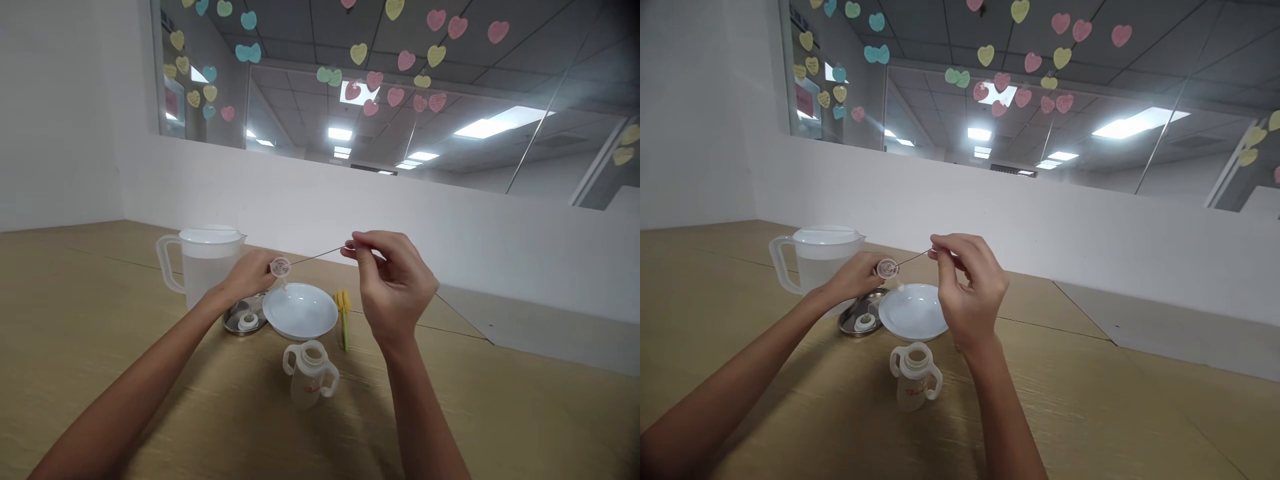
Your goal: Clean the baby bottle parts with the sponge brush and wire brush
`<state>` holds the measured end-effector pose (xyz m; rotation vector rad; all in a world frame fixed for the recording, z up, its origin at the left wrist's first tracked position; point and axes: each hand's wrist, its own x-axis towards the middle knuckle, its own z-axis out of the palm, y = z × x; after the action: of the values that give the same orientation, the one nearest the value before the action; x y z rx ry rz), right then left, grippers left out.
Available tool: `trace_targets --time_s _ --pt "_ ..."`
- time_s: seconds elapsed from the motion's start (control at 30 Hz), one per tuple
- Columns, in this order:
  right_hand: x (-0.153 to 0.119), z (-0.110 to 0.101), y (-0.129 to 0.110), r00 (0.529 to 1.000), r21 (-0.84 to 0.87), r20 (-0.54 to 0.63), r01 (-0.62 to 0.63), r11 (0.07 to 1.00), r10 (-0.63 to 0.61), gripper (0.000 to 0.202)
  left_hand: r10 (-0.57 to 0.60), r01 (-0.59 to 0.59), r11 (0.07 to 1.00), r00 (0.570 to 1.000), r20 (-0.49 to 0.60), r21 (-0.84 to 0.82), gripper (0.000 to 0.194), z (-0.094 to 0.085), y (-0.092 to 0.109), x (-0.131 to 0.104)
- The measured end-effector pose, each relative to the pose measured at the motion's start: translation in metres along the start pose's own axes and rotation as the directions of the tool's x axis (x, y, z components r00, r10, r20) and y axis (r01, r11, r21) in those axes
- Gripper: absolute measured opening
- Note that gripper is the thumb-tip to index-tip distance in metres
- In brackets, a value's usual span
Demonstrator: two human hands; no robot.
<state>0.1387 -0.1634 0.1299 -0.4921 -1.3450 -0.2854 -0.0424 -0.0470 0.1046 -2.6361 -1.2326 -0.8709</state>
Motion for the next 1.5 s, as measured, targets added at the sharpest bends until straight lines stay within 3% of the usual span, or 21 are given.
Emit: trace_targets --time_s 0.13,0.37,0.6,0.7,0.83,1.0,1.27,1.5 --pt "-0.002 0.001 0.005 1.0 0.005 0.006 0.013 1.0 -0.013 0.018 0.019 -0.019 1.0 1.0 -0.009 -0.008 0.01 0.0 0.003 -0.002" --pt "-0.002 -0.001 0.005 0.989 -0.071 0.024 0.15 0.986 -0.149 0.025 0.045 -0.049 0.996 0.997 -0.057 -0.071 0.01 0.001 0.004 -0.003" --pt "-0.002 0.0 0.004 0.992 -0.088 0.043 0.121 0.989 -0.118 0.024 0.03 -0.033 0.998 0.998 -0.056 -0.051 0.011 0.004 0.004 -0.003" --pt "-0.002 0.0 0.002 0.997 -0.074 0.038 0.067 0.995 -0.064 0.023 0.009 -0.012 0.997 1.0 -0.03 -0.078 0.012 0.004 0.006 -0.003" --pt "0.0 0.001 0.005 0.995 -0.003 0.007 -0.097 0.995 0.097 0.015 0.019 -0.016 0.984 1.0 0.016 -0.177 0.02 0.002 0.012 -0.005" --pt "0.002 0.0 0.015 0.945 0.137 0.029 -0.326 0.935 0.325 0.015 0.084 -0.065 0.97 0.994 0.071 -0.236 0.024 -0.004 0.016 -0.007" --pt "0.005 -0.003 0.022 0.918 0.164 -0.023 -0.388 0.907 0.397 0.021 0.087 -0.074 0.98 0.994 0.065 -0.182 0.026 -0.009 0.025 -0.01" --pt "0.001 0.001 0.026 0.902 0.121 0.003 -0.429 0.895 0.432 0.031 0.091 -0.084 0.992 0.993 0.07 -0.098 0.028 -0.01 0.031 -0.013"
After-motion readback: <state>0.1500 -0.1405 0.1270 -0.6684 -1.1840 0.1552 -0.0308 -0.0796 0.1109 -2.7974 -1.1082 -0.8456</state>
